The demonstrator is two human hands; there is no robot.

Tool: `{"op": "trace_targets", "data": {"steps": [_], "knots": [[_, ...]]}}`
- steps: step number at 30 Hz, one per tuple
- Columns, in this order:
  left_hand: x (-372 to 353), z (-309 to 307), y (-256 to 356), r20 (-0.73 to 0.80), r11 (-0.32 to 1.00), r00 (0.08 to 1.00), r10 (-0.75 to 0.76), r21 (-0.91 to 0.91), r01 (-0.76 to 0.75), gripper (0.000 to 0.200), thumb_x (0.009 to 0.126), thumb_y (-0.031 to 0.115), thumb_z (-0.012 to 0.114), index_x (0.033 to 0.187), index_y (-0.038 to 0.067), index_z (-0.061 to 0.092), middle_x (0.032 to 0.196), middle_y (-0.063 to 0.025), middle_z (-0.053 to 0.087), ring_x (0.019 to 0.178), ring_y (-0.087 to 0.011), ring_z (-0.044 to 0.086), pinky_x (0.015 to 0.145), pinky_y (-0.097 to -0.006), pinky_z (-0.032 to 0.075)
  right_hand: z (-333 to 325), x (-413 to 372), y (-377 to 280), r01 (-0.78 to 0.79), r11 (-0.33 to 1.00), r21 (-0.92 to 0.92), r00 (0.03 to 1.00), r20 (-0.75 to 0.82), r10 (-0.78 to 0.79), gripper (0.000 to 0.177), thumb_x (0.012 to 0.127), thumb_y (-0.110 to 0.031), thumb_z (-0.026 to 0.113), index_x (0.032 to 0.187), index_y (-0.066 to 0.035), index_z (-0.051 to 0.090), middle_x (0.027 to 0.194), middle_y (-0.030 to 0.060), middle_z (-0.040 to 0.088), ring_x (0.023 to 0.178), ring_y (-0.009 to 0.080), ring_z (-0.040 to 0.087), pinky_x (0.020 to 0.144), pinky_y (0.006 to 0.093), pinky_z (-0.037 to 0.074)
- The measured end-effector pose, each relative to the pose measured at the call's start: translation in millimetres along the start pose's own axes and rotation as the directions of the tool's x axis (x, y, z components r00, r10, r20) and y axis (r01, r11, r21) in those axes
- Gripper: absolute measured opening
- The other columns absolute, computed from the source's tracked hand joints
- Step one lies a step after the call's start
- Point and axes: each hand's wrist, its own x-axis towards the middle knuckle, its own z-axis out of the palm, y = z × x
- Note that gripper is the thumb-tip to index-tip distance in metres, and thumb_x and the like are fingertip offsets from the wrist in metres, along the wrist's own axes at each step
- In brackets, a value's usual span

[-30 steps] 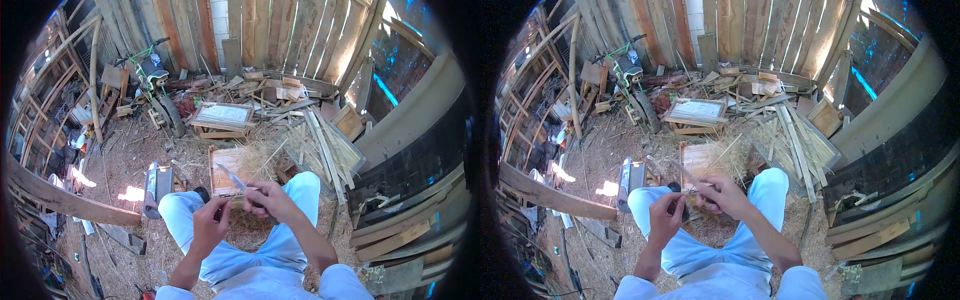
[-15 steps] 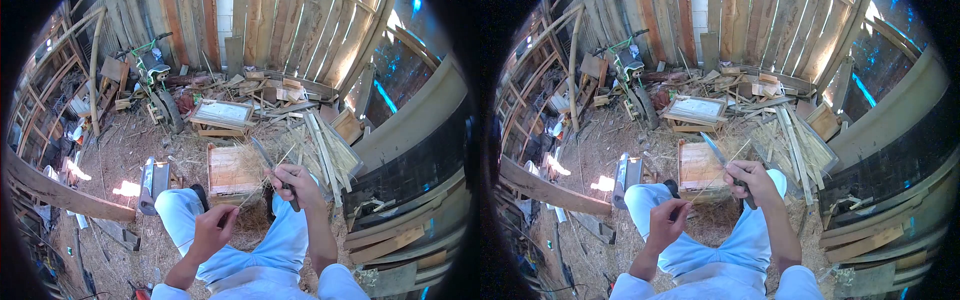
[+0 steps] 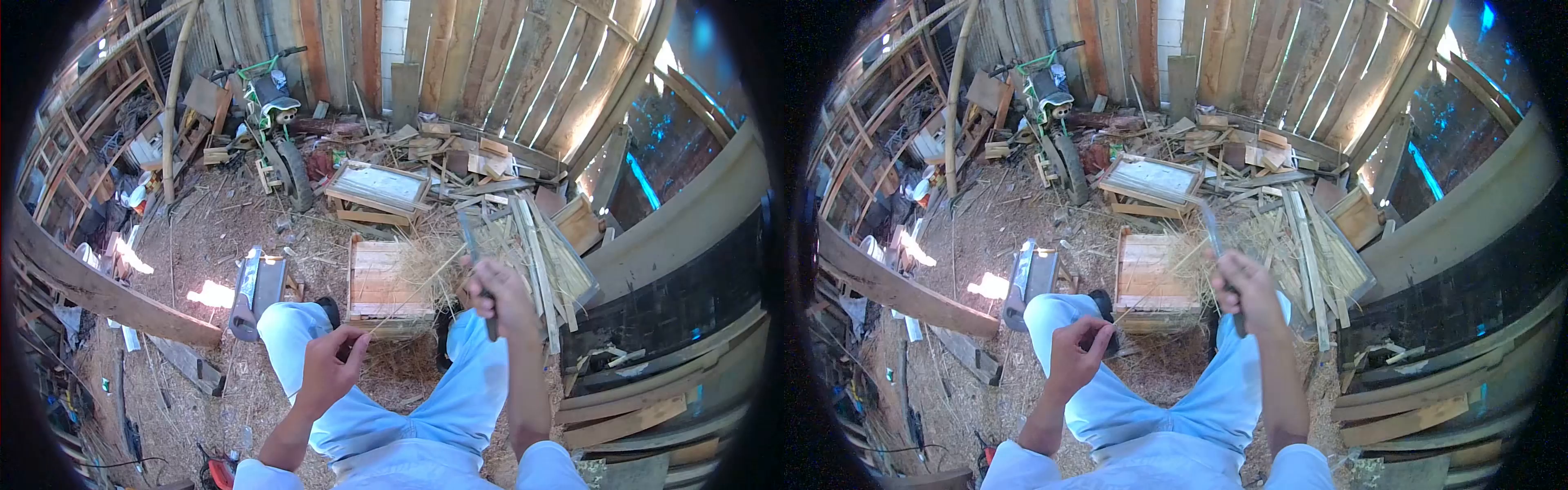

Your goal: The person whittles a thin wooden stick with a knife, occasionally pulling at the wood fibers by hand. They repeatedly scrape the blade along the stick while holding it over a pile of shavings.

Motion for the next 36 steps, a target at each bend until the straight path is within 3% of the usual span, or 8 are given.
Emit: {"op": "trace_targets", "data": {"steps": [7, 9, 25, 27, 29, 30, 33, 36], "knots": [[4, 13, 12, -0.017, 0.998, 0.998, 0.06, -0.036, -0.06, 0.007, 0.083, 0.005, 0.063, 0.081, -0.001, 0.063, 0.057, -0.0019, 0.057, 0.05, -0.0035, 0.05, 0.045, -0.021, 0.037, 51, -15, 42, -0.141, 0.988, -0.064, 0.958, 0.242, 0.152, 0.029, 0.094, -0.018, 0.05, 0.116, 0.0, 0.051, 0.065, 0.0011, 0.051, 0.045, 0.0036, 0.038, 0.038, 0.0172, 0.028], [2, 13, 12, -0.013, 0.996, 0.997, 0.07, -0.051, -0.071, 0.007, 0.083, 0.005, 0.063, 0.081, -0.001, 0.063, 0.057, -0.0019, 0.057, 0.05, -0.0036, 0.05, 0.045, -0.0209, 0.037, 51, -16, 41, -0.17, 0.985, -0.04, 0.945, 0.278, 0.174, 0.023, 0.093, -0.02, 0.052, 0.101, 0.001, 0.057, 0.067, 0.0011, 0.054, 0.046, 0.0042, 0.041, 0.038, 0.0183, 0.03], [-3, -2, -5, 0.091, 0.989, 0.996, 0.016, -0.147, -0.002, 0.012, 0.088, 0.01, 0.058, 0.087, -0.001, 0.062, 0.059, -0.0028, 0.058, 0.049, -0.0072, 0.05, 0.044, -0.0232, 0.036, -33, 2, -27, 0.19, 0.953, 0.237, 0.968, -0.208, -0.142, 0.026, 0.093, -0.021, 0.053, 0.107, 0.0, 0.054, 0.066, -0.0029, 0.048, 0.045, 0.0021, 0.036, 0.037, 0.0161, 0.027], [5, -7, -9, 0.033, 0.975, 0.999, -0.041, -0.217, 0.047, 0.012, 0.089, 0.011, 0.057, 0.087, -0.001, 0.061, 0.058, -0.0017, 0.055, 0.05, -0.0073, 0.049, 0.045, -0.0233, 0.036, -34, 5, -23, 0.234, 0.968, 0.092, 0.95, -0.232, -0.207, 0.025, 0.091, -0.019, 0.054, 0.11, -0.002, 0.053, 0.069, -0.0029, 0.05, 0.045, 0.0007, 0.036, 0.037, 0.0153, 0.027], [16, -5, -11, 0.152, 0.835, 0.969, -0.192, -0.494, 0.243, 0.012, 0.09, 0.013, 0.057, 0.092, 0.001, 0.057, 0.058, -0.0003, 0.051, 0.051, -0.0088, 0.051, 0.046, -0.0235, 0.038, -20, 9, 1, 0.05, 0.91, -0.412, 0.988, -0.11, -0.105, 0.027, 0.088, -0.018, 0.058, 0.11, -0.003, 0.055, 0.074, -0.0018, 0.054, 0.049, 0.0028, 0.042, 0.041, 0.019, 0.033], [23, -3, -8, 0.129, 0.834, 0.971, -0.201, -0.498, 0.238, 0.012, 0.09, 0.013, 0.057, 0.092, 0.001, 0.057, 0.058, -0.0003, 0.051, 0.051, -0.0088, 0.051, 0.046, -0.0235, 0.038, -12, 16, 15, -0.112, 0.583, -0.805, 0.989, -0.148, -0.015, 0.033, 0.084, -0.016, 0.062, 0.113, -0.002, 0.057, 0.085, 0.0011, 0.06, 0.06, 0.0071, 0.051, 0.054, 0.0229, 0.042], [42, 6, -4, 0.14, 0.7, 0.968, -0.21, -0.669, 0.249, 0.014, 0.09, 0.015, 0.058, 0.095, 0.003, 0.055, 0.064, -0.0004, 0.052, 0.056, -0.009, 0.053, 0.051, -0.0232, 0.041, 17, 11, 56, 0.06, 0.665, -0.745, 0.991, -0.035, -0.129, 0.039, 0.083, -0.017, 0.065, 0.116, 0.001, 0.056, 0.089, 0.0055, 0.066, 0.079, 0.0109, 0.056, 0.074, 0.0245, 0.043], [57, 15, -13, -0.003, 0.712, 0.994, -0.109, -0.698, 0.076, 0.015, 0.091, 0.016, 0.057, 0.095, 0.002, 0.054, 0.076, -0.0028, 0.057, 0.069, -0.0083, 0.055, 0.062, -0.0232, 0.044, 46, -2, 53, -0.04, 0.86, -0.509, 0.997, -0.072, 0.004, 0.031, 0.089, -0.018, 0.058, 0.113, 0.003, 0.056, 0.086, 0.0044, 0.066, 0.052, 0.0039, 0.046, 0.047, 0.0197, 0.037]]}}
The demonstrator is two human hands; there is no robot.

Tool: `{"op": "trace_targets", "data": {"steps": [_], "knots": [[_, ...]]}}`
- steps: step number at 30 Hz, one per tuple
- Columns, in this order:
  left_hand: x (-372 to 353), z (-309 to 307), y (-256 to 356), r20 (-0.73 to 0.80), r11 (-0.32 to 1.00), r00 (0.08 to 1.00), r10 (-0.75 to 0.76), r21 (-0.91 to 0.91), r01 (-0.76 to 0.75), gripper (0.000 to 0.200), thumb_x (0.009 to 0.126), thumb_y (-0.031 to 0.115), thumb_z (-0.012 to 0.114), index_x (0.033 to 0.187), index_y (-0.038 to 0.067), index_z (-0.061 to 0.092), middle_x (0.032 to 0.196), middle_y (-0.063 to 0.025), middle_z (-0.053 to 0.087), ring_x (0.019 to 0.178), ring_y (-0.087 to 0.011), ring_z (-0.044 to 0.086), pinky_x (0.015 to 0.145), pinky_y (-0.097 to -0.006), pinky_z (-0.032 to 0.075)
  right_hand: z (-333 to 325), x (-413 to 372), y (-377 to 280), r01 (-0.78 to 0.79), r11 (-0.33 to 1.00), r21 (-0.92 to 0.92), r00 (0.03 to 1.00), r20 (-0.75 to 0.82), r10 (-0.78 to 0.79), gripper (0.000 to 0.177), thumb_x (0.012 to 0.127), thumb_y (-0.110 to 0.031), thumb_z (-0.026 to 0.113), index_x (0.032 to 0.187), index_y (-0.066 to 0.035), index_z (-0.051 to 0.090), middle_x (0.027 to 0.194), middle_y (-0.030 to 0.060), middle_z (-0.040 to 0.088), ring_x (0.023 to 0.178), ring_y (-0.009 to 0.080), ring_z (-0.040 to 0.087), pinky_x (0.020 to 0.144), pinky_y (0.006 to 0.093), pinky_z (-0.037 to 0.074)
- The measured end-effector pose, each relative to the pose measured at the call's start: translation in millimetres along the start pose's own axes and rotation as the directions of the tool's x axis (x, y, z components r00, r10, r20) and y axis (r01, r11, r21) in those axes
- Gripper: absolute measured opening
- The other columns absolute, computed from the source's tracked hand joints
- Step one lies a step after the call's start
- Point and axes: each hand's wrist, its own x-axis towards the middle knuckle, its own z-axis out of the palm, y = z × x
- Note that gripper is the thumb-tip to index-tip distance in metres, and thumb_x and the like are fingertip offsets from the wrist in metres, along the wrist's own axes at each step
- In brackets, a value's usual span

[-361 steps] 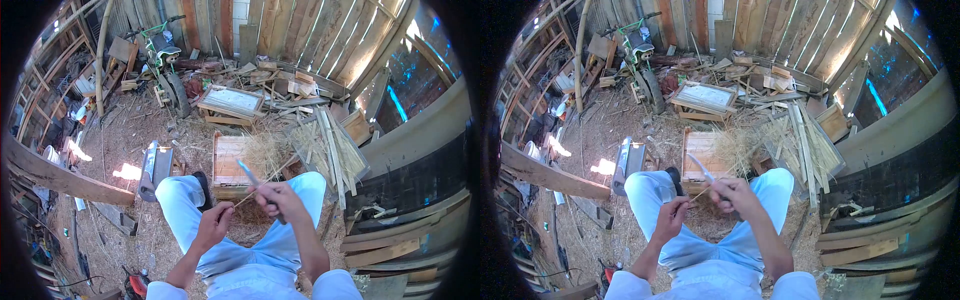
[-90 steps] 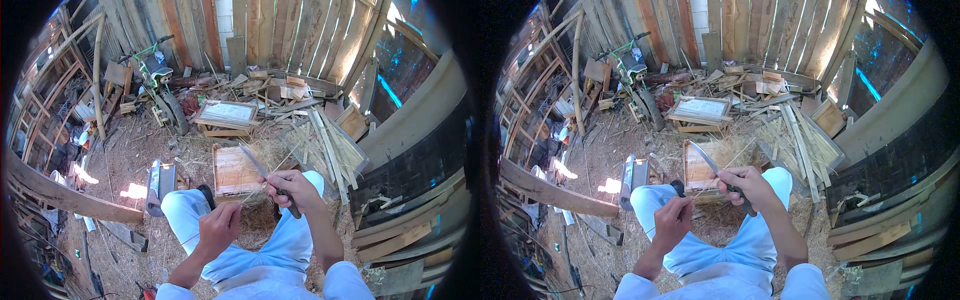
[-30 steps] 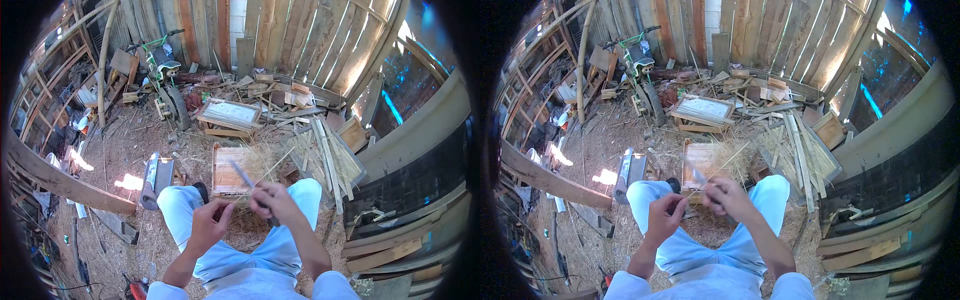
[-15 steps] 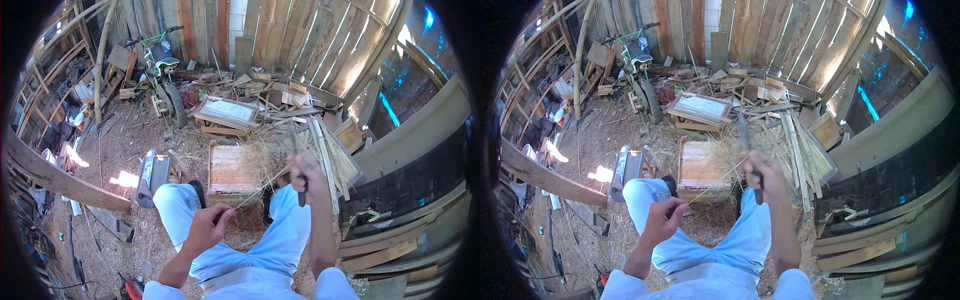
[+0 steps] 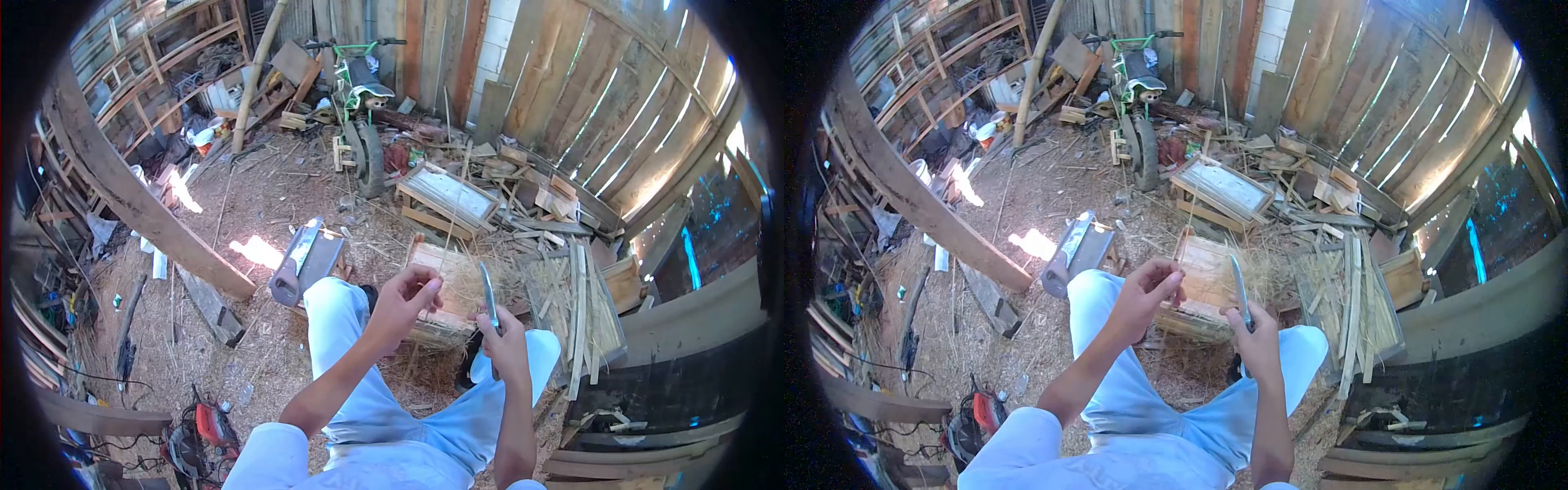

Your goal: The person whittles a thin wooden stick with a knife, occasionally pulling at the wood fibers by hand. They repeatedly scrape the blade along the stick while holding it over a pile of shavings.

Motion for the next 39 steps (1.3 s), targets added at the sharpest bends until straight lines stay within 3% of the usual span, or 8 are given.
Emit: {"op": "trace_targets", "data": {"steps": [3, 9, 11, 17, 25, 30, 38, 39], "knots": [[16, -4, -1, -0.035, 0.997, 0.996, 0.078, 0.0, -0.078, 0.015, 0.091, 0.016, 0.057, 0.096, 0.002, 0.053, 0.076, -0.0034, 0.057, 0.071, -0.0089, 0.056, 0.061, -0.0223, 0.044, 10, -9, -1, -0.002, 0.987, 0.158, 0.998, 0.065, -0.009, 0.029, 0.091, -0.018, 0.055, 0.112, 0.002, 0.056, 0.086, 0.0036, 0.066, 0.044, 0.0012, 0.037, 0.039, 0.0183, 0.029], [38, -10, 2, -0.153, 0.986, 0.986, 0.069, -0.139, -0.091, 0.012, 0.089, 0.013, 0.059, 0.094, 0.003, 0.053, 0.082, -0.0027, 0.056, 0.071, -0.0104, 0.059, 0.063, -0.0244, 0.049, 12, -29, 8, -0.035, 0.996, 0.08, 0.976, 0.215, 0.017, 0.022, 0.089, -0.014, 0.057, 0.106, 0.001, 0.058, 0.08, 0.0029, 0.066, 0.055, 0.0022, 0.048, 0.047, 0.0185, 0.037], [40, -14, 1, -0.162, 0.982, 0.984, 0.076, -0.161, -0.102, 0.013, 0.089, 0.013, 0.059, 0.094, 0.003, 0.053, 0.082, -0.0031, 0.057, 0.072, -0.0109, 0.059, 0.062, -0.0251, 0.049, 5, -32, 15, 0.078, 0.995, -0.064, 0.984, 0.168, -0.067, 0.015, 0.087, -0.011, 0.059, 0.098, 0.0, 0.061, 0.077, 0.0027, 0.066, 0.062, 0.0049, 0.055, 0.054, 0.0206, 0.041], [57, -40, 15, -0.108, 0.977, 0.979, 0.171, -0.108, -0.182, 0.015, 0.089, 0.015, 0.059, 0.097, 0.005, 0.053, 0.083, -0.0036, 0.058, 0.075, -0.0115, 0.058, 0.065, -0.0265, 0.048, -17, -32, 18, 0.073, 0.979, -0.19, 0.991, 0.121, -0.051, 0.009, 0.086, -0.008, 0.059, 0.088, -0.001, 0.063, 0.072, 0.0027, 0.065, 0.064, 0.0054, 0.056, 0.057, 0.0217, 0.041], [63, -84, 85, -0.34, 0.912, 0.864, 0.372, -0.038, -0.408, 0.008, 0.09, 0.012, 0.056, 0.092, 0.004, 0.053, 0.08, -0.0041, 0.059, 0.071, -0.0112, 0.059, 0.063, -0.0246, 0.05, -23, -21, 21, 0.179, 0.918, -0.354, 0.984, 0.042, -0.175, 0.01, 0.084, -0.01, 0.061, 0.085, -0.001, 0.063, 0.066, 0.0026, 0.063, 0.056, 0.0047, 0.048, 0.051, 0.0224, 0.036], [52, -98, 93, -0.451, 0.873, 0.768, 0.454, 0.056, -0.484, 0.014, 0.091, 0.008, 0.053, 0.102, 0.004, 0.046, 0.084, -0.0084, 0.058, 0.072, -0.0147, 0.061, 0.063, -0.0254, 0.053, -31, -6, 1, 0.296, 0.853, -0.429, 0.931, -0.069, -0.358, 0.011, 0.084, -0.007, 0.058, 0.086, 0.002, 0.062, 0.061, 0.0049, 0.058, 0.056, 0.009, 0.052, 0.052, 0.0259, 0.04], [43, -130, 94, -0.462, 0.886, 0.789, 0.404, -0.016, -0.463, 0.012, 0.093, 0.013, 0.052, 0.099, 0.004, 0.049, 0.083, -0.0064, 0.057, 0.071, -0.0138, 0.061, 0.064, -0.0249, 0.053, -46, 1, -34, 0.328, 0.706, -0.628, 0.85, -0.13, -0.51, 0.012, 0.084, -0.005, 0.056, 0.088, 0.004, 0.061, 0.071, 0.0108, 0.061, 0.066, 0.0147, 0.057, 0.061, 0.0277, 0.044], [42, -130, 93, -0.466, 0.884, 0.786, 0.407, -0.015, -0.467, 0.012, 0.093, 0.013, 0.052, 0.099, 0.004, 0.049, 0.083, -0.0064, 0.057, 0.071, -0.0138, 0.061, 0.064, -0.0249, 0.053, -47, 1, -36, 0.281, 0.718, -0.637, 0.864, -0.158, -0.478, 0.014, 0.084, -0.007, 0.055, 0.091, 0.004, 0.061, 0.076, 0.0133, 0.061, 0.071, 0.0206, 0.058, 0.065, 0.0306, 0.044]]}}
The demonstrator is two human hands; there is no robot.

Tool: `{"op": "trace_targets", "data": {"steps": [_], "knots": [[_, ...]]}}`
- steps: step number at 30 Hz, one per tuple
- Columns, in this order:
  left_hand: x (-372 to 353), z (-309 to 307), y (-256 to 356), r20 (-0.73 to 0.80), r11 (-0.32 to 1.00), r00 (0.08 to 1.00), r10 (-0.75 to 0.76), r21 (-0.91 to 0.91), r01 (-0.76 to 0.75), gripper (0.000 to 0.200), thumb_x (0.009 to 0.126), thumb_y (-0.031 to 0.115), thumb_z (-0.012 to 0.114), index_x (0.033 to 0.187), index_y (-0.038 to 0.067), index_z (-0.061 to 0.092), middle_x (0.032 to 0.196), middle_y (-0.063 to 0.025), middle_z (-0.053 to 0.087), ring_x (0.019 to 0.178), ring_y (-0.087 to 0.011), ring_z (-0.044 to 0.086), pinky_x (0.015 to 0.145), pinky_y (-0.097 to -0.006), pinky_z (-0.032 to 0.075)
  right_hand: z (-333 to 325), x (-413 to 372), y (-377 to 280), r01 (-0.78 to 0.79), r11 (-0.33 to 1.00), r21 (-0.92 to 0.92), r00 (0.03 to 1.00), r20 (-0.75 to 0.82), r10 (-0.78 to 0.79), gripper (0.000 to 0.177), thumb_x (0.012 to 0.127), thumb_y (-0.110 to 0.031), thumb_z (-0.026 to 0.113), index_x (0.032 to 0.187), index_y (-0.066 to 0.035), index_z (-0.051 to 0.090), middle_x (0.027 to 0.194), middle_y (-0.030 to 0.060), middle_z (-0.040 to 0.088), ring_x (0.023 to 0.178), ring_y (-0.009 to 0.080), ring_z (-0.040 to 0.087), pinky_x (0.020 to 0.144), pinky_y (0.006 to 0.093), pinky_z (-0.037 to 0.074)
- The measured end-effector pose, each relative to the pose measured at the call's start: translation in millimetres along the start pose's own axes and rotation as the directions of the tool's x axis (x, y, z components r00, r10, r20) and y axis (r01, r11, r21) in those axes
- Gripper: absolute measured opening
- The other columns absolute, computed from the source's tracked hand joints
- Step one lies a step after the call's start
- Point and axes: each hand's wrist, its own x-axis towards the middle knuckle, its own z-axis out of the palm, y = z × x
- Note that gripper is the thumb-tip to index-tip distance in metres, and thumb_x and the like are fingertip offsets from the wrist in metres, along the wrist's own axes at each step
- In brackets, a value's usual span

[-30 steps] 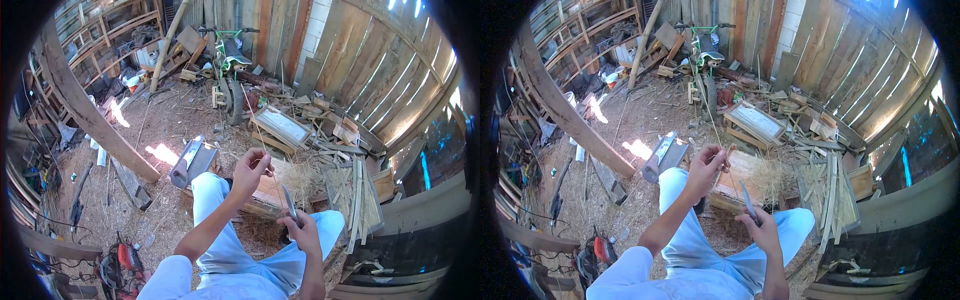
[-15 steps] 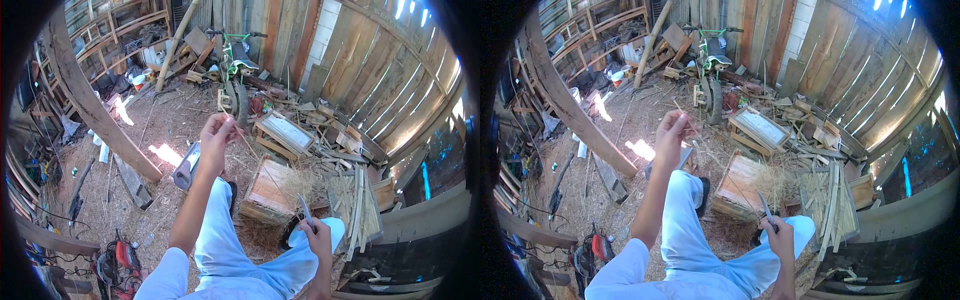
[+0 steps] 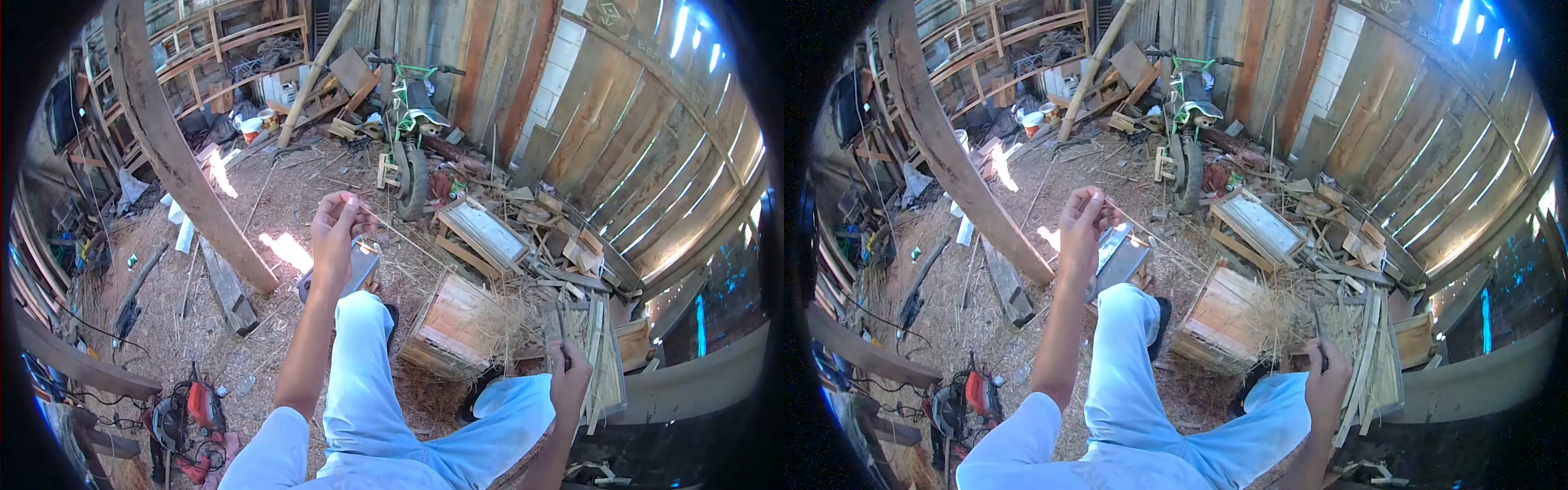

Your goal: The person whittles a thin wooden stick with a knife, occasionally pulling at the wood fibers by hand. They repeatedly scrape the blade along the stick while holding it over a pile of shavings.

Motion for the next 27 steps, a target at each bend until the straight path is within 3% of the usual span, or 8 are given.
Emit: {"op": "trace_targets", "data": {"steps": [3, 5, 8, 13, 16, 18, 20, 27], "knots": [[-2, 1, -7, -0.009, 0.999, 1.0, 0.024, 0.044, -0.023, 0.013, 0.092, 0.013, 0.053, 0.101, 0.004, 0.049, 0.086, -0.0073, 0.058, 0.073, -0.0149, 0.061, 0.068, -0.0256, 0.053, -3, 2, 0, -0.105, 0.993, -0.046, 0.994, -0.017, 0.104, 0.019, 0.086, -0.01, 0.054, 0.098, 0.003, 0.061, 0.087, 0.0183, 0.06, 0.08, 0.0324, 0.06, 0.073, 0.0366, 0.046], [-6, 3, -16, -0.043, 0.999, 0.998, 0.034, -0.003, -0.034, 0.012, 0.093, 0.013, 0.053, 0.098, 0.003, 0.049, 0.085, -0.0079, 0.059, 0.073, -0.0161, 0.062, 0.066, -0.0262, 0.054, 3, 6, 4, 0.129, 0.964, -0.233, 0.903, -0.374, -0.211, 0.026, 0.088, -0.009, 0.052, 0.11, 0.004, 0.057, 0.105, 0.0195, 0.056, 0.093, 0.0335, 0.056, 0.083, 0.0374, 0.044], [-13, 5, -32, -0.064, 0.995, 0.996, 0.059, -0.072, -0.064, 0.012, 0.093, 0.013, 0.053, 0.097, 0.003, 0.048, 0.086, -0.0088, 0.059, 0.077, -0.0179, 0.063, 0.067, -0.0274, 0.054, 4, -1, -12, 0.076, 0.996, -0.037, 0.911, -0.405, -0.084, 0.03, 0.091, -0.008, 0.047, 0.118, 0.006, 0.052, 0.12, 0.0213, 0.047, 0.104, 0.0347, 0.051, 0.089, 0.0391, 0.04], [-29, 23, -38, -0.135, 0.993, 0.991, -0.022, -0.119, 0.006, 0.01, 0.093, 0.011, 0.051, 0.097, 0.003, 0.047, 0.088, -0.0097, 0.059, 0.077, -0.0197, 0.064, 0.071, -0.0266, 0.055, 2, 3, -34, 0.143, 0.949, -0.279, 0.75, -0.596, -0.288, 0.037, 0.094, -0.007, 0.04, 0.129, 0.0, 0.047, 0.14, 0.0194, 0.029, 0.114, 0.0284, 0.049, 0.084, 0.0322, 0.044], [-28, 21, -35, -0.163, 0.991, 0.986, 0.012, -0.128, -0.033, 0.007, 0.093, 0.008, 0.049, 0.095, 0.002, 0.046, 0.087, -0.0122, 0.06, 0.079, -0.0215, 0.065, 0.073, -0.0269, 0.055, -14, 8, -34, 0.121, 0.989, -0.084, 0.762, -0.63, -0.146, 0.036, 0.094, -0.006, 0.04, 0.129, 0.001, 0.047, 0.142, 0.0194, 0.026, 0.12, 0.0281, 0.045, 0.083, 0.031, 0.045], [-27, 25, -36, -0.133, 0.987, 0.991, -0.013, -0.161, -0.008, 0.006, 0.093, 0.007, 0.049, 0.094, 0.002, 0.045, 0.088, -0.0144, 0.06, 0.08, -0.0231, 0.065, 0.074, -0.0282, 0.056, -4, 12, -4, 0.156, 0.975, -0.159, 0.689, -0.69, -0.223, 0.036, 0.094, -0.009, 0.041, 0.128, 0.001, 0.048, 0.131, 0.0166, 0.043, 0.099, 0.0178, 0.056, 0.07, 0.0257, 0.047], [-40, 39, -37, -0.104, 0.985, 0.994, -0.017, -0.171, -0.001, 0.005, 0.093, 0.006, 0.048, 0.093, 0.002, 0.045, 0.088, -0.0155, 0.061, 0.079, -0.0239, 0.065, 0.074, -0.0296, 0.055, 3, 2, 18, 0.04, 0.925, 0.377, 0.945, -0.316, 0.088, 0.029, 0.096, -0.013, 0.043, 0.121, -0.004, 0.054, 0.095, 0.0072, 0.061, 0.053, 0.0023, 0.039, 0.045, 0.017, 0.032], [-126, 82, -53, 0.178, 0.932, 0.929, -0.325, -0.104, 0.346, 0.007, 0.093, 0.008, 0.05, 0.093, 0.003, 0.045, 0.087, -0.0126, 0.061, 0.079, -0.0218, 0.064, 0.072, -0.0297, 0.052, 40, -8, -44, -0.24, 0.487, 0.84, 0.966, 0.158, 0.203, 0.036, 0.097, -0.023, 0.044, 0.126, -0.003, 0.045, 0.078, 0.0062, 0.06, 0.049, 0.0014, 0.036, 0.042, 0.015, 0.029]]}}
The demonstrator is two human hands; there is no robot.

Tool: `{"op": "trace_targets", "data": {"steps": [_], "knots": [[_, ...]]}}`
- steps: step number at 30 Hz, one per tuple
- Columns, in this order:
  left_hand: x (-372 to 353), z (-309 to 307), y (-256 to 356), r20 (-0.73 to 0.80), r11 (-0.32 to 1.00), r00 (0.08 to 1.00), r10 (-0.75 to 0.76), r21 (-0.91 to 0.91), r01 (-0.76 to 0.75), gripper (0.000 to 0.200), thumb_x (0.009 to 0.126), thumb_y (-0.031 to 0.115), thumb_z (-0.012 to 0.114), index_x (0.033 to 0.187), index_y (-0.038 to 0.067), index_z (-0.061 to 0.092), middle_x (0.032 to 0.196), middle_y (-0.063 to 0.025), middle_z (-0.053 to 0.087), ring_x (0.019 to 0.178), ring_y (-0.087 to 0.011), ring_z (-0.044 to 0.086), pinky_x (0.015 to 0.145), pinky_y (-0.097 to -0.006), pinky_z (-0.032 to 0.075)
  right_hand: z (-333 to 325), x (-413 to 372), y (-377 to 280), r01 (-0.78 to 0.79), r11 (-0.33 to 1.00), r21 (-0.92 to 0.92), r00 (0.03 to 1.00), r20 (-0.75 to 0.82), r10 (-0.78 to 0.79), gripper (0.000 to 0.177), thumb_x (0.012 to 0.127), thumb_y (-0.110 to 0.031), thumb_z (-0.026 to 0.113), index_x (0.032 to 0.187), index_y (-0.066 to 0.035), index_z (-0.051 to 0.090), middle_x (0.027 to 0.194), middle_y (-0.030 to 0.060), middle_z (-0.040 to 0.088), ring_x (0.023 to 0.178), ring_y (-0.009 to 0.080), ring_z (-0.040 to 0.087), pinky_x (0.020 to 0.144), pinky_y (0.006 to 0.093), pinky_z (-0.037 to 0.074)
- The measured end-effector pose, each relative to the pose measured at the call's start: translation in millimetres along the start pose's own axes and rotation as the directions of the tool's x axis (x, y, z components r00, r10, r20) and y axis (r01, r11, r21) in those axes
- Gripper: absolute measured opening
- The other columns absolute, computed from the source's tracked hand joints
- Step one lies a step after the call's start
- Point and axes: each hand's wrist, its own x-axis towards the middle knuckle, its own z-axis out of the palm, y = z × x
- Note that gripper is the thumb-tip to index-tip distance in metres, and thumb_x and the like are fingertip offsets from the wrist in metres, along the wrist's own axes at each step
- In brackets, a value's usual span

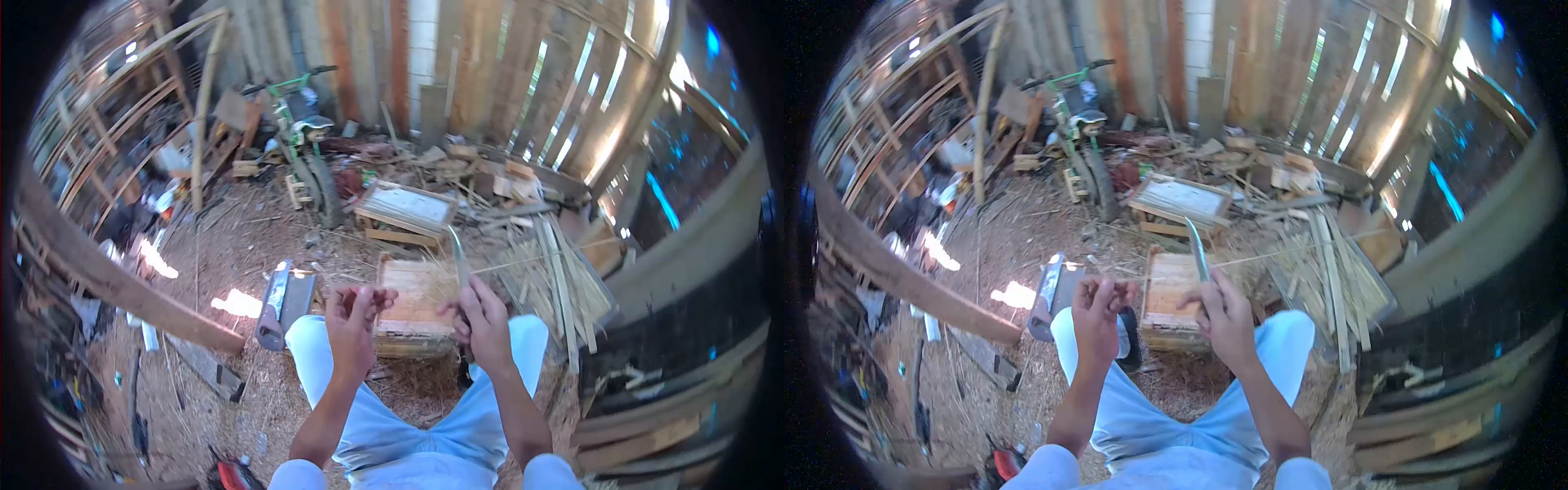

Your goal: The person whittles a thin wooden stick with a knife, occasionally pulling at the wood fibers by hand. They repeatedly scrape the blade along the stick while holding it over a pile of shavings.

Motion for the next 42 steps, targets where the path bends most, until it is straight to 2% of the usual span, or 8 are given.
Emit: {"op": "trace_targets", "data": {"steps": [5, 7, 13, 21, 29, 31, 34, 42], "knots": [[-36, -3, -5, 0.343, 0.944, 0.901, -0.267, 0.279, 0.174, 0.007, 0.09, 0.004, 0.054, 0.091, 0.002, 0.047, 0.087, -0.0115, 0.062, 0.079, -0.0168, 0.062, 0.071, -0.0274, 0.052, -20, 1, -13, -0.087, 0.981, 0.171, 0.991, 0.118, 0.067, 0.029, 0.096, -0.02, 0.045, 0.117, -0.001, 0.05, 0.073, 0.0057, 0.057, 0.048, 0.0027, 0.038, 0.042, 0.0161, 0.031], [-41, -2, -9, 0.374, 0.946, 0.884, -0.282, 0.264, 0.19, 0.008, 0.09, 0.004, 0.054, 0.095, 0.0, 0.05, 0.086, -0.0099, 0.062, 0.077, -0.0143, 0.062, 0.069, -0.0262, 0.053, -23, -2, -16, -0.096, 0.986, 0.135, 0.987, 0.14, 0.077, 0.026, 0.096, -0.02, 0.046, 0.112, 0.0, 0.053, 0.072, 0.0055, 0.057, 0.048, 0.0024, 0.039, 0.042, 0.0159, 0.031], [-47, 23, -4, 0.431, 0.788, 0.871, -0.235, 0.61, -0.089, 0.013, 0.09, 0.006, 0.055, 0.101, -0.002, 0.055, 0.077, -0.0049, 0.061, 0.067, -0.0071, 0.058, 0.057, -0.0207, 0.048, -25, -8, -16, -0.172, 0.975, 0.14, 0.964, 0.227, 0.138, 0.027, 0.095, -0.021, 0.048, 0.111, 0.0, 0.054, 0.07, 0.005, 0.056, 0.048, 0.0025, 0.038, 0.042, 0.0162, 0.03], [-48, 39, -12, 0.356, 0.821, 0.92, -0.164, 0.566, -0.072, 0.011, 0.09, 0.007, 0.055, 0.099, 0.0, 0.054, 0.071, 0.0003, 0.055, 0.058, -0.003, 0.049, 0.05, -0.0186, 0.039, -27, -14, -17, -0.055, 0.992, -0.114, 0.97, 0.231, 0.08, 0.029, 0.094, -0.016, 0.05, 0.115, 0.003, 0.056, 0.074, 0.0033, 0.057, 0.049, 0.004, 0.041, 0.041, 0.0176, 0.03], [-51, 31, -14, 0.358, 0.808, 0.905, -0.229, 0.588, -0.028, 0.012, 0.091, 0.008, 0.055, 0.1, 0.001, 0.056, 0.078, 0.0025, 0.057, 0.064, -0.0005, 0.047, 0.053, -0.0168, 0.036, -31, -16, -11, -0.173, 0.985, 0.005, 0.936, 0.31, 0.163, 0.028, 0.094, -0.018, 0.05, 0.112, 0.003, 0.057, 0.071, 0.0031, 0.057, 0.048, 0.0041, 0.042, 0.041, 0.0173, 0.031], [-53, 34, -16, 0.32, 0.848, 0.934, -0.158, 0.529, -0.038, 0.009, 0.091, 0.008, 0.054, 0.095, 0.0, 0.058, 0.064, 0.0056, 0.049, 0.054, 0.0007, 0.036, 0.045, -0.0187, 0.026, -31, -17, -9, -0.187, 0.982, 0.017, 0.932, 0.317, 0.173, 0.027, 0.094, -0.017, 0.051, 0.111, 0.003, 0.057, 0.069, 0.0053, 0.057, 0.048, 0.0049, 0.043, 0.041, 0.0174, 0.032], [-51, 31, -12, 0.334, 0.853, 0.91, -0.248, 0.52, 0.042, 0.013, 0.092, 0.01, 0.054, 0.1, 0.0, 0.056, 0.079, 0.0032, 0.057, 0.064, -0.0007, 0.046, 0.053, -0.017, 0.035, -31, -18, -6, -0.17, 0.985, -0.024, 0.926, 0.339, 0.168, 0.026, 0.094, -0.017, 0.05, 0.108, 0.004, 0.057, 0.07, 0.0056, 0.058, 0.048, 0.0053, 0.044, 0.042, 0.0176, 0.033], [-54, 29, -8, 0.356, 0.844, 0.902, -0.246, 0.535, 0.019, 0.013, 0.092, 0.011, 0.053, 0.098, 0.0, 0.057, 0.07, 0.0031, 0.054, 0.06, -0.002, 0.045, 0.051, -0.0186, 0.035, -30, -19, -12, -0.175, 0.984, 0.015, 0.927, 0.339, 0.16, 0.025, 0.094, -0.015, 0.05, 0.109, 0.003, 0.059, 0.072, 0.0027, 0.058, 0.048, 0.0037, 0.043, 0.041, 0.0168, 0.03]]}}
